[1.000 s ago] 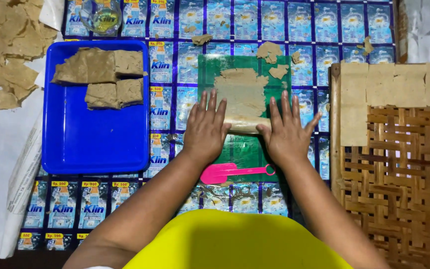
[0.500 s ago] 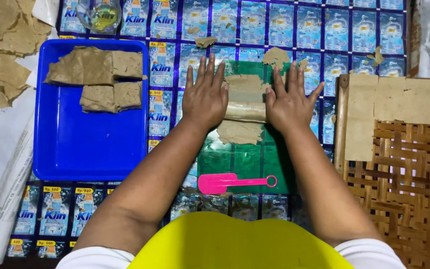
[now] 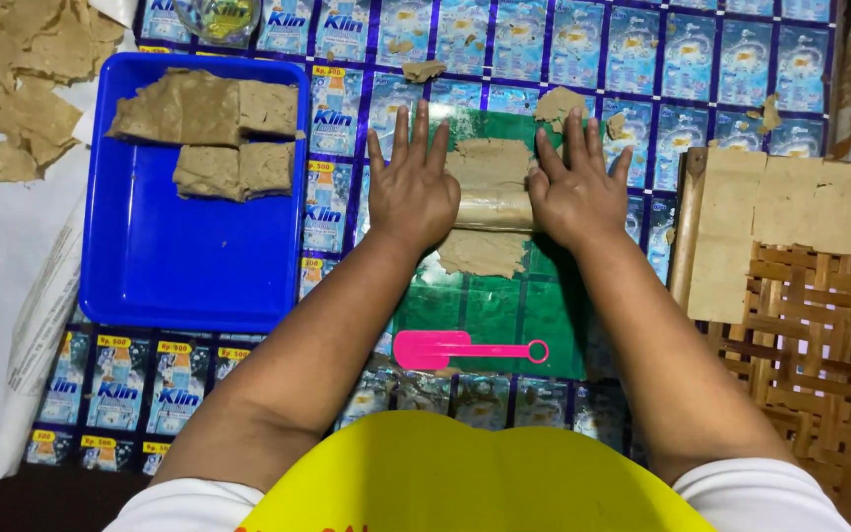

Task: Rolling out a brown food paste and cutting it into rectangular pieces using a small spatula.

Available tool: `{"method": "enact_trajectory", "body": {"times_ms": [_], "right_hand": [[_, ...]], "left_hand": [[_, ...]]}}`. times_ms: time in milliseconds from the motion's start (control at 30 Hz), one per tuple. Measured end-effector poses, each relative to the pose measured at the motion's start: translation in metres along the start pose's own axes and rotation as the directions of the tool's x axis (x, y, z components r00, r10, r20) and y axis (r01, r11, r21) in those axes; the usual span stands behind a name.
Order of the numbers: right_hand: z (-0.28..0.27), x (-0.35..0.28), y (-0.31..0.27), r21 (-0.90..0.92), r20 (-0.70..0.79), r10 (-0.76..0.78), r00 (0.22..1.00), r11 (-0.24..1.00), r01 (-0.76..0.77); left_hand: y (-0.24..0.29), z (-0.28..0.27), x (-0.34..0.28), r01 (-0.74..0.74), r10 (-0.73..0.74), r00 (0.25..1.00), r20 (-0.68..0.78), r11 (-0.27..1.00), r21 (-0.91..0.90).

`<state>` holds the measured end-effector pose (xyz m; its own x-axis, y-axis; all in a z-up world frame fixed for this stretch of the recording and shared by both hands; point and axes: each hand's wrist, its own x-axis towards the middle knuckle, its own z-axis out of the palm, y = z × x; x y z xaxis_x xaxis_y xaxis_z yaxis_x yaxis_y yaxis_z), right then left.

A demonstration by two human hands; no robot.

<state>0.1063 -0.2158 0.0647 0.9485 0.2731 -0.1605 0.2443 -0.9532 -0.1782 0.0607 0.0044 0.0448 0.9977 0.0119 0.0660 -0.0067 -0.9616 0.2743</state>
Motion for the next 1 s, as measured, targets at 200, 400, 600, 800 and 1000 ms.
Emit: {"method": "enact_trajectory", "body": {"times_ms": [200,400,600,800,1000], "right_hand": [[0.012,-0.054,0.003,0.037,-0.029,-0.080,0.996,0.996,0.081],[0.026,-0.102,0.003,0.043,-0.144,-0.164,0.976,0.984,0.172],[0.059,-0.094,0.038,-0.078,-0.203,-0.291,0.935,0.957,0.280],[0.067,-0.154,-0.014,0.006,-0.335,-0.158,0.929,0.985,0.170],[0.055,-0.165,-0.048,-0.010,-0.200,-0.123,0.972,0.992,0.124]], "left_hand": [[0.011,-0.021,-0.054,-0.010,0.013,0.996,0.090,0.999,-0.036],[0.012,-0.024,-0.103,-0.083,0.084,0.994,0.075,0.996,-0.017],[-0.001,-0.010,-0.094,-0.118,0.114,0.988,0.104,0.992,0.038],[-0.004,-0.045,-0.092,-0.169,0.166,0.985,0.050,0.984,0.055],[-0.012,-0.010,-0.081,-0.193,0.190,0.981,0.038,0.977,0.087]]}}
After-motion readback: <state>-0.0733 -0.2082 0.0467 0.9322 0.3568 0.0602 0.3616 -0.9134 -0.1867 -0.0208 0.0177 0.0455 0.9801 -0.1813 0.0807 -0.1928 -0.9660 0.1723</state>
